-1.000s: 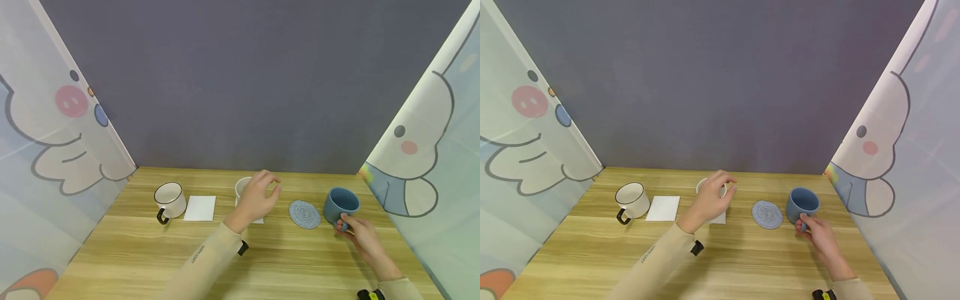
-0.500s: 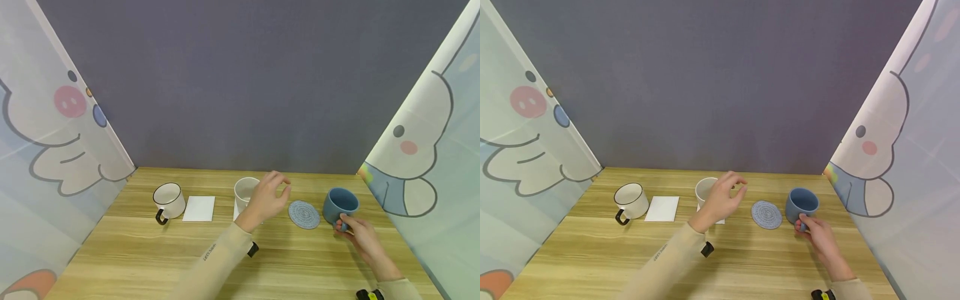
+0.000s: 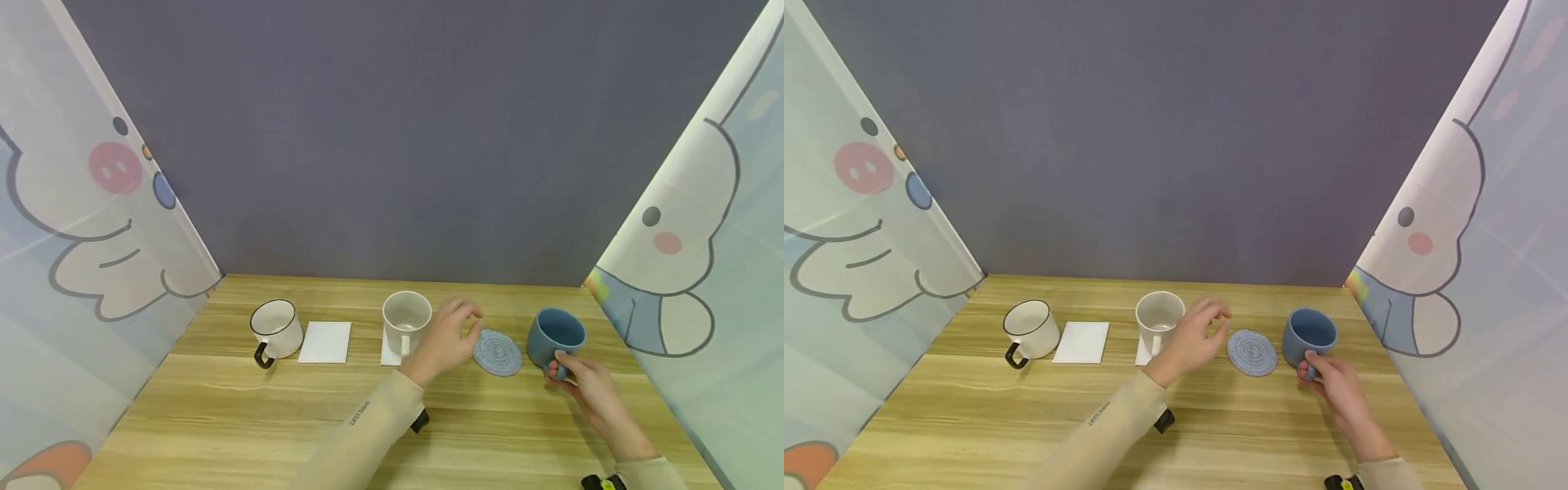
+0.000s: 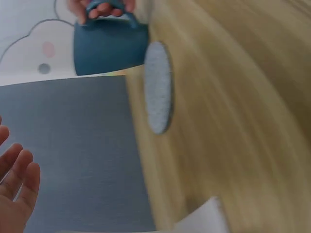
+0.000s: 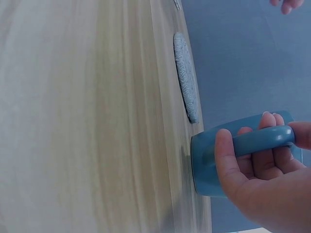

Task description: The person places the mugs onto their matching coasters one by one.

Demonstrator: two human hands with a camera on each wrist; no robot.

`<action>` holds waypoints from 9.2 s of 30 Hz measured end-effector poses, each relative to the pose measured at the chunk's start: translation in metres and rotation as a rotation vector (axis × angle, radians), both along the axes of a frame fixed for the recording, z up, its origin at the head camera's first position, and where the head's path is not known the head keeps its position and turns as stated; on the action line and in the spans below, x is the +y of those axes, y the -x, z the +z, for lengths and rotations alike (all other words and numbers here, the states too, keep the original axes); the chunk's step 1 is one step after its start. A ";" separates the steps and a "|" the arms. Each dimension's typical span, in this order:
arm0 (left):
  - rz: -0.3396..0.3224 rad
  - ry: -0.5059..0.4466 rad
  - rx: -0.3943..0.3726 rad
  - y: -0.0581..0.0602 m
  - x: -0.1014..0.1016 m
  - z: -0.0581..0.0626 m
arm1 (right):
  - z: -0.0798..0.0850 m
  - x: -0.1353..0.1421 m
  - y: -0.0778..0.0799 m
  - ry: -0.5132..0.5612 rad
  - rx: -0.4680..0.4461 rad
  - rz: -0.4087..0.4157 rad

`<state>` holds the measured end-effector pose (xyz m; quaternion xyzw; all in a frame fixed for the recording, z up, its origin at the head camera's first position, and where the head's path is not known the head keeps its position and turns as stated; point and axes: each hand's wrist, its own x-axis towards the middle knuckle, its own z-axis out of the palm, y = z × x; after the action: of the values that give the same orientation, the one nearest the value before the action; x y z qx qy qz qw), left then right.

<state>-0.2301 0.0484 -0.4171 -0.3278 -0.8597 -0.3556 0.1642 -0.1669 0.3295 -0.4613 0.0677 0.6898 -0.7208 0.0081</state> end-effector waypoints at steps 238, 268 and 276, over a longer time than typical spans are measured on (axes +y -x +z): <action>0.094 0.591 -0.008 0.012 0.026 -0.037 | 0.006 -0.079 0.005 -0.123 -0.031 -0.029; -0.024 0.713 0.318 -0.038 -0.012 0.019 | 0.008 -0.077 0.008 -0.133 -0.037 -0.012; -0.035 0.712 0.424 -0.048 -0.034 0.014 | 0.009 -0.077 0.006 -0.123 -0.045 -0.009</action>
<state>-0.1823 0.0145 -0.4034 -0.4445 -0.8706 0.0365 0.2078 -0.1730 0.2529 -0.4525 0.0873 0.7321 -0.6754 0.0164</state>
